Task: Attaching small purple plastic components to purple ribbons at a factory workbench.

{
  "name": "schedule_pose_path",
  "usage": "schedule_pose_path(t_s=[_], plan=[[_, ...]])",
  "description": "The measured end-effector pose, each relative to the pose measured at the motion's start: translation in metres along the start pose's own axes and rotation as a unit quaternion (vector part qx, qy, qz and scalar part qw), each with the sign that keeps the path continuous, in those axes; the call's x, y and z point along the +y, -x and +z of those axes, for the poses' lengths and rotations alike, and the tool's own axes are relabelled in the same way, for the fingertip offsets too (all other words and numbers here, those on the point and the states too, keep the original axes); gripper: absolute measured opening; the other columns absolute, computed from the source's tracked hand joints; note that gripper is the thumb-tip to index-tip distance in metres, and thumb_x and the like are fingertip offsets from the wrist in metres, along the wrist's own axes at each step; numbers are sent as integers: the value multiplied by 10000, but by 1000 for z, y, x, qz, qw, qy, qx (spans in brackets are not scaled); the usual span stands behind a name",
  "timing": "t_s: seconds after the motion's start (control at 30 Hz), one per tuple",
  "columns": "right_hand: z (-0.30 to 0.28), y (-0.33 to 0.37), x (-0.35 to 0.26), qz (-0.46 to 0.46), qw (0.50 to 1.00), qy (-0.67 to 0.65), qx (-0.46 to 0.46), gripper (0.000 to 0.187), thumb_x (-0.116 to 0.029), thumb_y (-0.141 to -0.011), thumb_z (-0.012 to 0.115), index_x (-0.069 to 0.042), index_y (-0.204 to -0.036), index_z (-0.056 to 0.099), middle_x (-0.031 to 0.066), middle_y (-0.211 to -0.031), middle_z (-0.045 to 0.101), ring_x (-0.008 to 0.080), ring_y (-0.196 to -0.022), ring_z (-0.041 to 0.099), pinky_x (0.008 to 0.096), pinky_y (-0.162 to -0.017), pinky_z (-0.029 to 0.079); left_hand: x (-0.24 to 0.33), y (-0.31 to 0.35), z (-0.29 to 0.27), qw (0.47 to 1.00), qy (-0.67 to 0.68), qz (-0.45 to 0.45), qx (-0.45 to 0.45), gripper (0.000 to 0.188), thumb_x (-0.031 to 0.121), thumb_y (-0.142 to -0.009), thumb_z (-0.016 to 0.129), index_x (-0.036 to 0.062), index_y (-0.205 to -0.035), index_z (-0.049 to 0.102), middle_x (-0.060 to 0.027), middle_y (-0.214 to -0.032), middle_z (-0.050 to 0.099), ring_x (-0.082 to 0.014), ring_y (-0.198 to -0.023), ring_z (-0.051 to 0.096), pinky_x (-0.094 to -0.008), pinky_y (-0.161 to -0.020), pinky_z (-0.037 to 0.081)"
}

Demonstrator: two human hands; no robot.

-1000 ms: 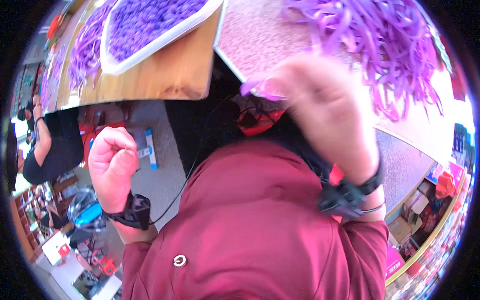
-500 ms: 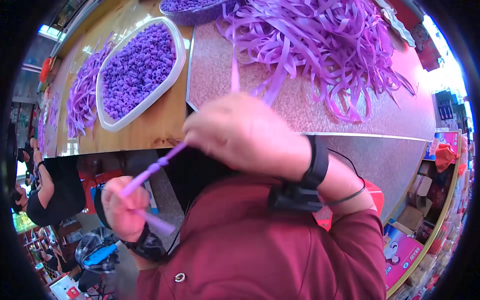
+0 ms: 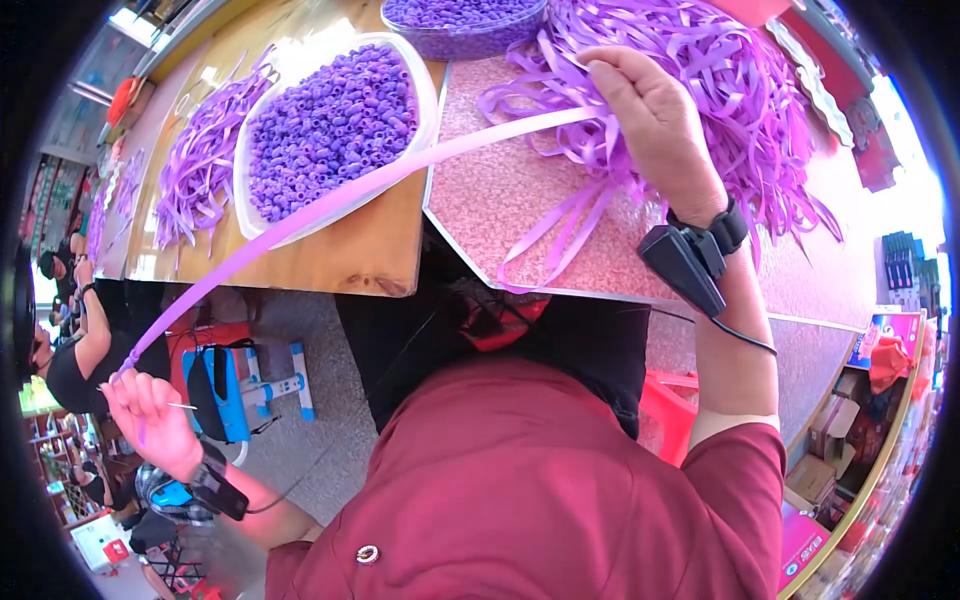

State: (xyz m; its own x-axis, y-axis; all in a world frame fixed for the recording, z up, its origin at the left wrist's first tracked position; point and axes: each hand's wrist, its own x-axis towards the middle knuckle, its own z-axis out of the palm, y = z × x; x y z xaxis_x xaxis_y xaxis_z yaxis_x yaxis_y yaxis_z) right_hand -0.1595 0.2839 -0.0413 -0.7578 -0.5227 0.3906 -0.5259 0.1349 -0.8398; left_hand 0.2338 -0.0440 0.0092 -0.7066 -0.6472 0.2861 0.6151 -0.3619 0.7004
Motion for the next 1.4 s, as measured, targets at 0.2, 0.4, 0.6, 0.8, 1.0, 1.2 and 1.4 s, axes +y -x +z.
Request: schedule_pose_path(t_s=[0.2,0.4,0.6,0.8,1.0,1.2,1.4], plan=[[-23,-3,32,45,997,36,53,224,-143,-937,493,-8,-1084,595,-28,-915,577,18,-820,503,143,-724,398,66,-11,-52,997,-41,35,61,291,179,-976,393,78,-705,362,4,-572,251,-80,-436,221,-252,-436,208],[-22,13,20,92,992,62,67,232,-158,-925,520,-3,-1079,599,-37,-866,558,28,-769,482,163,-689,391,85,-44,-18,907,-276,118,295,188,204,-942,489,73,-806,497,15,-629,438,-73,-547,453,-202,-562,423],[-5,10,29,61,998,23,26,226,-133,-919,533,8,-1086,591,-27,-885,570,29,-788,490,160,-710,396,133,-161,-4,832,-550,-39,64,221,220,-912,540,62,-1050,610,30,-915,586,-6,-776,509,-142,-591,418],[-10,16,55,85,994,71,1,227,-125,-910,547,24,-1075,592,-6,-909,585,50,-805,505,175,-719,408,159,-287,69,814,-559,85,133,320,266,-887,559,124,-1173,587,84,-583,360,-11,-439,256,-162,-384,164],[-4,15,46,93,992,79,-17,223,-117,-904,552,33,-1065,588,-10,-898,586,51,-807,506,180,-712,407,145,-347,38,778,-555,263,130,282,247,-907,525,62,-1094,626,49,-707,531,-18,-530,322,-174,-445,239],[-6,14,49,92,991,92,-43,215,-106,-903,548,40,-1056,586,14,-925,598,77,-853,527,199,-763,413,102,-342,-19,399,-917,3,-5,397,400,-841,545,56,-1017,636,-97,-932,654,-134,-672,530,-277,-606,420],[-4,14,45,94,987,120,-52,194,-89,-901,539,51,-1027,585,21,-921,603,84,-857,533,206,-770,416,11,-284,-3,263,-959,5,-104,443,400,-811,536,-16,-939,621,-213,-871,622,-325,-853,605,-389,-784,446]])
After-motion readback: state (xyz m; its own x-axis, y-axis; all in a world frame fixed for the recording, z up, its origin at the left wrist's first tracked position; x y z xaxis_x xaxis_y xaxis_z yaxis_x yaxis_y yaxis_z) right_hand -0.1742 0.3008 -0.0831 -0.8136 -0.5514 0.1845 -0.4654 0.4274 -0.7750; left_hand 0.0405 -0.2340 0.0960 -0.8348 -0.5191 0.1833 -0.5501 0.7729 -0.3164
